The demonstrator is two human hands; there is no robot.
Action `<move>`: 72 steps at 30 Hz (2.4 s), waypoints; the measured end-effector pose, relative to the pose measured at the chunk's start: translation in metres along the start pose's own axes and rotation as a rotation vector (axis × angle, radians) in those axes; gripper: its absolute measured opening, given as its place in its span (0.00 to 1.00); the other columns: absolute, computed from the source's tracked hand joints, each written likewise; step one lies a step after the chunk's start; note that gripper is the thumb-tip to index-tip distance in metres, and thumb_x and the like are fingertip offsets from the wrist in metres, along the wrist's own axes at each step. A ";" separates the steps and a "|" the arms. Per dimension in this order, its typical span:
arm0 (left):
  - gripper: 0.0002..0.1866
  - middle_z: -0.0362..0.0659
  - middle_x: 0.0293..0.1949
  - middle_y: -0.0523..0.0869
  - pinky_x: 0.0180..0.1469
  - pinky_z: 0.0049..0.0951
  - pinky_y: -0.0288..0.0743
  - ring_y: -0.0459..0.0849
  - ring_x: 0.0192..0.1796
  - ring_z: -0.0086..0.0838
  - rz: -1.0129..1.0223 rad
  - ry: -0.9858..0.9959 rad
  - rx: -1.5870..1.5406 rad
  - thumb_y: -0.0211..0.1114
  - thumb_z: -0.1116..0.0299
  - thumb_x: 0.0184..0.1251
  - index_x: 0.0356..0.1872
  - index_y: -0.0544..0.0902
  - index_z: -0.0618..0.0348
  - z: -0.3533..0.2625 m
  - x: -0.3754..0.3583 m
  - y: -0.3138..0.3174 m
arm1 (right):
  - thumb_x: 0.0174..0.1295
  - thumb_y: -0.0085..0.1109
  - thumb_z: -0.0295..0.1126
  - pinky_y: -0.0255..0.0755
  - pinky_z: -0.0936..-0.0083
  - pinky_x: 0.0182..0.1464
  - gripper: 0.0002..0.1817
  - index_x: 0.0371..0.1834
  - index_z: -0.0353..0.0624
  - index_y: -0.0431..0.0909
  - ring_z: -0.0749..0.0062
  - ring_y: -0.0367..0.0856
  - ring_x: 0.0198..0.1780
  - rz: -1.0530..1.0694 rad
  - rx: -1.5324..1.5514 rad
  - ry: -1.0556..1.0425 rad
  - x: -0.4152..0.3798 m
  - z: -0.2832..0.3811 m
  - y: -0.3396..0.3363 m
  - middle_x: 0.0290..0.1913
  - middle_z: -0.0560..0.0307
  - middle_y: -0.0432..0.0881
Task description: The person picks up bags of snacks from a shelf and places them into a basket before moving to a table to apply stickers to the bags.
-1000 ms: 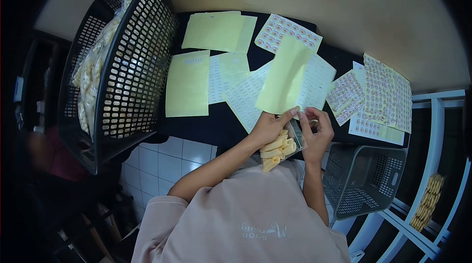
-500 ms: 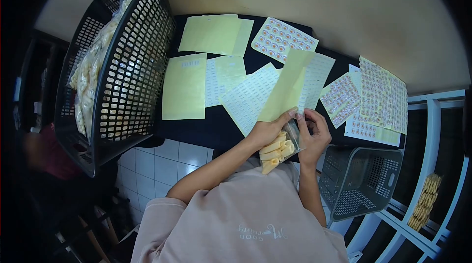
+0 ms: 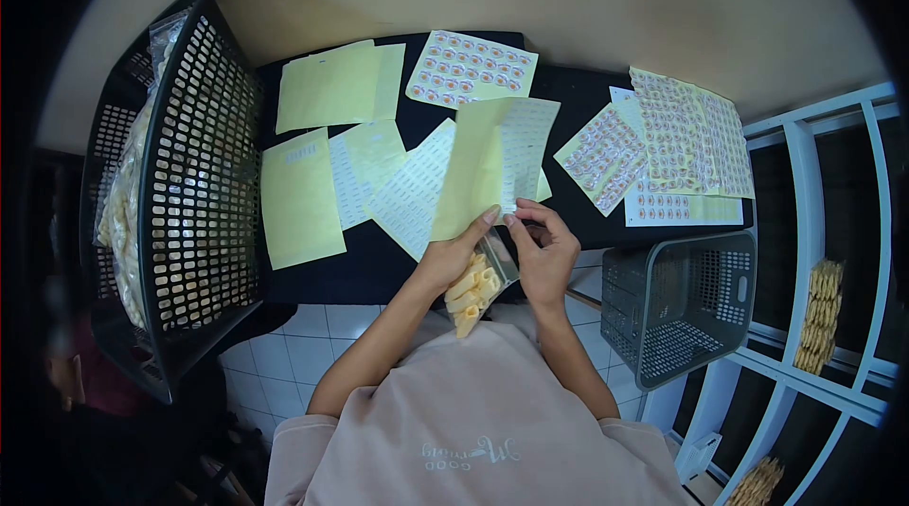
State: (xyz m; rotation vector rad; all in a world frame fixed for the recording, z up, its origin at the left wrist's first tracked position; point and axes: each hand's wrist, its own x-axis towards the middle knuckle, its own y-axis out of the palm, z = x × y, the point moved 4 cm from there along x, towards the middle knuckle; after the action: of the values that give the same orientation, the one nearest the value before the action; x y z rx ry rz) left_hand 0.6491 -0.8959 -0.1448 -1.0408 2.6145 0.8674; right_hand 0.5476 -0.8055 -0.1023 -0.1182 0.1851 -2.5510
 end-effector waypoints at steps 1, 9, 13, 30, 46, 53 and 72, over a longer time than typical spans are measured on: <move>0.20 0.43 0.47 0.82 0.48 0.24 0.73 0.78 0.47 0.23 -0.006 0.001 0.001 0.61 0.63 0.70 0.57 0.75 0.64 0.000 0.001 0.001 | 0.54 0.66 0.20 0.78 0.81 0.35 0.06 0.34 0.33 0.81 0.74 0.83 0.37 0.005 0.003 0.002 -0.001 -0.004 -0.002 0.44 0.47 0.84; 0.20 0.38 0.36 0.79 0.32 0.20 0.69 0.72 0.33 0.17 0.118 -0.220 0.298 0.59 0.55 0.71 0.52 0.76 0.61 0.004 0.006 0.042 | 0.57 0.63 0.18 0.76 0.78 0.50 0.03 0.33 0.31 0.79 0.72 0.80 0.47 -0.078 0.124 0.170 -0.005 -0.017 -0.051 0.51 0.44 0.79; 0.20 0.42 0.36 0.82 0.27 0.21 0.71 0.77 0.27 0.21 0.089 -0.205 0.143 0.56 0.55 0.73 0.54 0.74 0.61 0.014 0.009 0.034 | 0.56 0.64 0.18 0.76 0.77 0.48 0.04 0.34 0.32 0.80 0.72 0.79 0.46 -0.037 0.230 0.244 -0.004 -0.024 -0.050 0.50 0.46 0.79; 0.31 0.51 0.33 0.84 0.23 0.27 0.76 0.83 0.25 0.29 -0.141 -0.494 -0.265 0.45 0.39 0.71 0.45 0.74 0.63 0.032 -0.023 -0.062 | 0.56 0.63 0.19 0.72 0.84 0.35 0.06 0.35 0.33 0.78 0.81 0.76 0.35 0.233 0.148 0.288 0.010 -0.039 -0.009 0.44 0.54 0.80; 0.07 0.48 0.36 0.84 0.46 0.31 0.82 0.86 0.40 0.33 0.111 -0.229 -0.433 0.62 0.69 0.68 0.36 0.76 0.61 0.000 -0.052 -0.076 | 0.60 0.62 0.23 0.73 0.83 0.33 0.04 0.35 0.37 0.77 0.81 0.76 0.32 0.195 0.392 0.414 0.010 -0.031 -0.016 0.33 0.58 0.80; 0.06 0.47 0.33 0.88 0.42 0.24 0.79 0.85 0.35 0.24 -0.240 0.117 0.022 0.65 0.74 0.64 0.35 0.86 0.67 -0.035 -0.057 -0.073 | 0.65 0.56 0.24 0.75 0.81 0.34 0.03 0.37 0.40 0.72 0.82 0.76 0.34 0.132 0.398 0.318 0.011 -0.015 -0.005 0.34 0.60 0.76; 0.20 0.40 0.18 0.76 0.27 0.24 0.65 0.68 0.24 0.18 0.087 0.199 0.564 0.51 0.58 0.75 0.39 0.85 0.66 -0.039 -0.063 -0.005 | 0.69 0.49 0.24 0.47 0.80 0.17 0.04 0.38 0.37 0.65 0.89 0.59 0.13 0.128 -0.072 -0.097 0.008 0.015 0.030 0.10 0.60 0.69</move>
State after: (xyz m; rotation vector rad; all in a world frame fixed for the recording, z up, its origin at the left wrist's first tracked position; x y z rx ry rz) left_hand 0.7002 -0.8863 -0.0918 -0.8892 2.8198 0.0123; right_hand 0.5591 -0.8358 -0.0919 -0.2491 0.2394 -2.4060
